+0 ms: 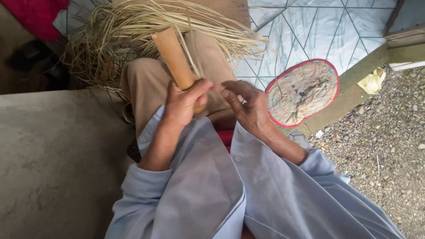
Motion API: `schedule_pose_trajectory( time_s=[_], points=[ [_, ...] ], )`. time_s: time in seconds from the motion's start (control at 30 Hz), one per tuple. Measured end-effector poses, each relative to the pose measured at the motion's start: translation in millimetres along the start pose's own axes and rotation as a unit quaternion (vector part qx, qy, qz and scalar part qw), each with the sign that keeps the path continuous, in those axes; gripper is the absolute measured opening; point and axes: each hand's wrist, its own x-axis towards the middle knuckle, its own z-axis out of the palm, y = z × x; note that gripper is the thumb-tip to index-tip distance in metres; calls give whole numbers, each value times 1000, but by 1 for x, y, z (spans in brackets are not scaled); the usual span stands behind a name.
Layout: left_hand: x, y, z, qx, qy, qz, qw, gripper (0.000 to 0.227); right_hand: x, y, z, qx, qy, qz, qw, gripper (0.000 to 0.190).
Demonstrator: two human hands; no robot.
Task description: Preparing straw fibers by pulling them against a wooden tool to strip and smooth them for weaving.
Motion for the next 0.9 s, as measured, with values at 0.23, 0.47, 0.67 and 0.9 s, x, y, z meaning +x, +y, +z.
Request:
schedule_pose_trajectory(
  time_s=[0.23,0.47,0.67,0.9],
  points=[
    [-6,22,-41,278,-260,14,925,18,20,-15,-11,-82,3,-266,960,11],
    [-10,49,-19,446,-230,-36,864,35,14,4,-19,-170,-249,-162,939,15],
    [-3,39,-16,419,-219,-39,880,38,22,1,-23,-73,-287,-95,950,12],
    [-9,69,-72,378,-143,-40,914,21,37,81,-73,-159,-124,5,979,20]
  ],
)
